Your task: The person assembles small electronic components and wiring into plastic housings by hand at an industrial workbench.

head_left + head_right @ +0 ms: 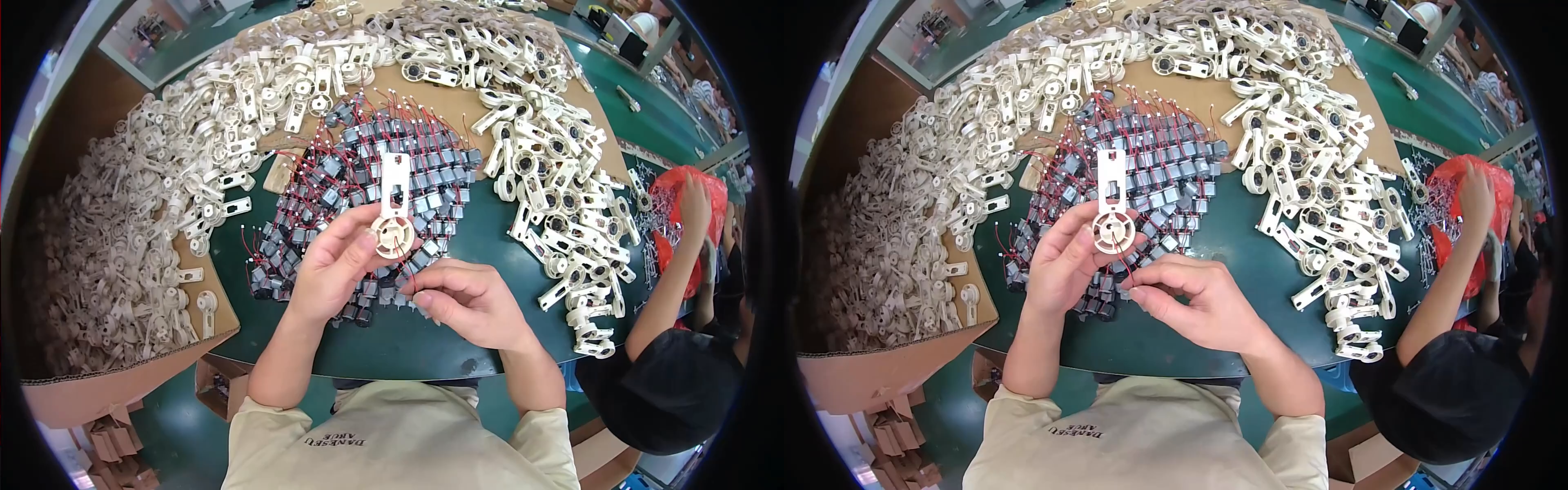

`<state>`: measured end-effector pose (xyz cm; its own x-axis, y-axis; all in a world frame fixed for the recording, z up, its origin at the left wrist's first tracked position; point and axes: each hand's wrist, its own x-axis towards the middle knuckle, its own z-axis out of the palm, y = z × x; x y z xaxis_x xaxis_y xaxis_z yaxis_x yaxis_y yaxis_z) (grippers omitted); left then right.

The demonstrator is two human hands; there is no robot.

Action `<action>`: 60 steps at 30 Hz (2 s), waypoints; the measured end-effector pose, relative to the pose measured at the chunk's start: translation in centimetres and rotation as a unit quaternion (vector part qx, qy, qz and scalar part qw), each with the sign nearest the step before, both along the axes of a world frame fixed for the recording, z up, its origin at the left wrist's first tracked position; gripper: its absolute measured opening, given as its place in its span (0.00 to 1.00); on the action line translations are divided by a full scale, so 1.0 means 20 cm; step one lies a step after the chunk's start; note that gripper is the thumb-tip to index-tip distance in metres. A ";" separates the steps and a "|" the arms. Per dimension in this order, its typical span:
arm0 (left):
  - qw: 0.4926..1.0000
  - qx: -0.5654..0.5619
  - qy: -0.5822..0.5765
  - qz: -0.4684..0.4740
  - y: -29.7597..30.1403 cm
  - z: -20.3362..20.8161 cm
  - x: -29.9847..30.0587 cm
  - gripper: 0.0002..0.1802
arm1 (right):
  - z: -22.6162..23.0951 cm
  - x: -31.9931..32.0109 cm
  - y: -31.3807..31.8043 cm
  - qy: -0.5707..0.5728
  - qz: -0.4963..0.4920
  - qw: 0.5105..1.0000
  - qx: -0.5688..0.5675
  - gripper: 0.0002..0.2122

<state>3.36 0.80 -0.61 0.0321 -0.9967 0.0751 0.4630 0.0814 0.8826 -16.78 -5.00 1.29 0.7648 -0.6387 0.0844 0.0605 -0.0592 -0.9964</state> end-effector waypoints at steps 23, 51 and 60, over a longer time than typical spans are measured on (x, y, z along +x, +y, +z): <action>0.998 -0.029 -0.044 -0.041 0.03 0.04 -0.06 0.22 | 0.00 -0.02 -0.01 0.008 0.002 0.992 0.127 0.09; 0.998 0.002 -0.069 -0.005 0.05 -0.01 -0.15 0.21 | -0.05 0.02 0.05 0.085 -0.179 0.973 -0.118 0.13; 0.997 -0.006 -0.072 0.030 0.03 0.01 -0.15 0.24 | -0.04 0.05 0.01 -0.010 -0.169 0.970 -0.175 0.10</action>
<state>0.46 1.45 -0.39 0.0788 -0.9923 0.0953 0.3262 0.1160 0.9382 -15.88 -4.70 0.52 0.5132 -0.7821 0.3534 -0.0030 -0.4134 -0.9106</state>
